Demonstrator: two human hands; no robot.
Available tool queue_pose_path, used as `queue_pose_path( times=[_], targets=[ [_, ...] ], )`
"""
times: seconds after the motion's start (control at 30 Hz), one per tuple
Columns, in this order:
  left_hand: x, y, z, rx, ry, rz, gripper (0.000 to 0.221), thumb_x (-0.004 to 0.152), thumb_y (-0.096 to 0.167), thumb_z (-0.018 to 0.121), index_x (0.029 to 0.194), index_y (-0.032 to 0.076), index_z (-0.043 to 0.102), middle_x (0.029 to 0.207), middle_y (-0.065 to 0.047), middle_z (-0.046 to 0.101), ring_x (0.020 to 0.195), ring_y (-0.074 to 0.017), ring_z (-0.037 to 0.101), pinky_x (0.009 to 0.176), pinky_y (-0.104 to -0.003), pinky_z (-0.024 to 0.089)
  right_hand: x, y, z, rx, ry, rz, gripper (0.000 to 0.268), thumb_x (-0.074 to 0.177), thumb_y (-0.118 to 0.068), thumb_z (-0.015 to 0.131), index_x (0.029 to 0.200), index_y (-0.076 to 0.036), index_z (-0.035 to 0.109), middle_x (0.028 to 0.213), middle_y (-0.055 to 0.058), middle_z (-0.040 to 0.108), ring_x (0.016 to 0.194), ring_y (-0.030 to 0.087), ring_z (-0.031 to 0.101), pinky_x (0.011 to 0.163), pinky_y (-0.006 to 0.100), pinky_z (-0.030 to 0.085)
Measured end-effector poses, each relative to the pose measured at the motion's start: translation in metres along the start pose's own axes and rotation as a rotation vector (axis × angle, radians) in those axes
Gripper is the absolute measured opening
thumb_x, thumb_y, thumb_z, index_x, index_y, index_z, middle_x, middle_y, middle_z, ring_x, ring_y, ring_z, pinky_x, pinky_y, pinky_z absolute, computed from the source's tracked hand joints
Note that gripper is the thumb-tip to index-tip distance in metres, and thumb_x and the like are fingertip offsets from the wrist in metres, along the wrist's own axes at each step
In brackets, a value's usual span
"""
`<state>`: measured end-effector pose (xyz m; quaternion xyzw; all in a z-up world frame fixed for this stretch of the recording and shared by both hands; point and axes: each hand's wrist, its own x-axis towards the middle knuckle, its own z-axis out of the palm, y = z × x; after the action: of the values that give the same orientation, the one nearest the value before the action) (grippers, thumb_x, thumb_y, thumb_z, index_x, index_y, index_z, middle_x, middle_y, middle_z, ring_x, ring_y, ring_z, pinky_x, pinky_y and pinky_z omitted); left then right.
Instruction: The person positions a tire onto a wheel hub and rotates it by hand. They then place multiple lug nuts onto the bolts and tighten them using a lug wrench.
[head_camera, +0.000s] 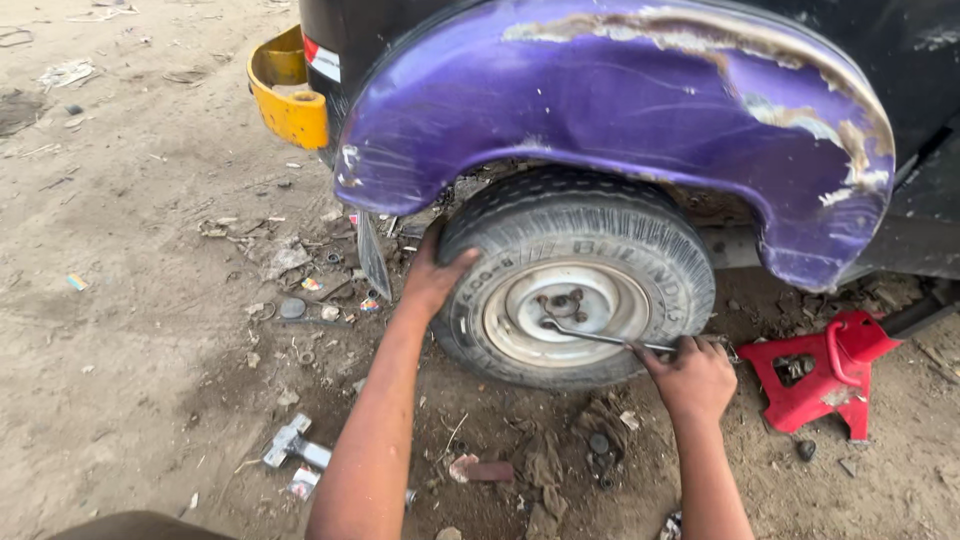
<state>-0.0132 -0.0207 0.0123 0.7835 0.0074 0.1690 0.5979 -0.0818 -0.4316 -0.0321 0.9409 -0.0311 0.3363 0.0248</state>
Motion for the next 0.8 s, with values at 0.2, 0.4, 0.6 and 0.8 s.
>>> queue_pose_path(
  times=[0.2,0.4,0.6,0.8],
  targets=[
    [-0.070,-0.116,0.032,-0.330,0.220,-0.258,0.130,0.065,0.078,0.070,0.162,0.009,0.018,0.158,-0.025,0.038,0.146,-0.0378,0.039,0.119,-0.049,0.031,-0.015,-0.013,0.008,0.048,-0.420,0.221,0.076,0.078,-0.085,0.060,0.093,-0.012,0.075,0.077,0.006,0.072,0.072,0.020,0.071,0.061,0.037,0.060],
    [-0.117,-0.117,0.061,-0.381,0.500,-0.179,0.104,0.083,0.054,0.076,0.160,0.005,0.026,0.159,-0.023,0.039,0.143,-0.0332,0.043,0.119,-0.044,0.032,-0.082,-0.064,0.093,0.578,-0.610,0.607,0.085,0.083,-0.085,0.059,0.116,-0.009,0.078,0.087,0.010,0.074,0.080,0.022,0.070,0.072,0.037,0.051],
    [-0.123,-0.122,0.048,-0.326,0.317,-0.205,0.095,0.084,0.047,0.079,0.155,0.000,0.037,0.152,-0.024,0.050,0.139,-0.0316,0.050,0.116,-0.043,0.039,-0.129,-0.165,0.133,1.524,-0.969,1.053,0.073,0.082,-0.074,0.054,0.117,-0.010,0.060,0.076,0.006,0.061,0.065,0.021,0.057,0.062,0.041,0.048],
    [-0.110,-0.072,0.041,0.260,0.184,-0.247,0.110,0.078,0.050,0.081,0.155,-0.002,0.024,0.152,-0.030,0.044,0.139,-0.0406,0.047,0.115,-0.045,0.039,-0.148,-0.238,0.083,1.779,-0.878,1.101,0.067,0.093,-0.073,0.045,0.103,-0.010,0.065,0.081,0.003,0.060,0.072,0.018,0.051,0.066,0.034,0.042]
  ],
)
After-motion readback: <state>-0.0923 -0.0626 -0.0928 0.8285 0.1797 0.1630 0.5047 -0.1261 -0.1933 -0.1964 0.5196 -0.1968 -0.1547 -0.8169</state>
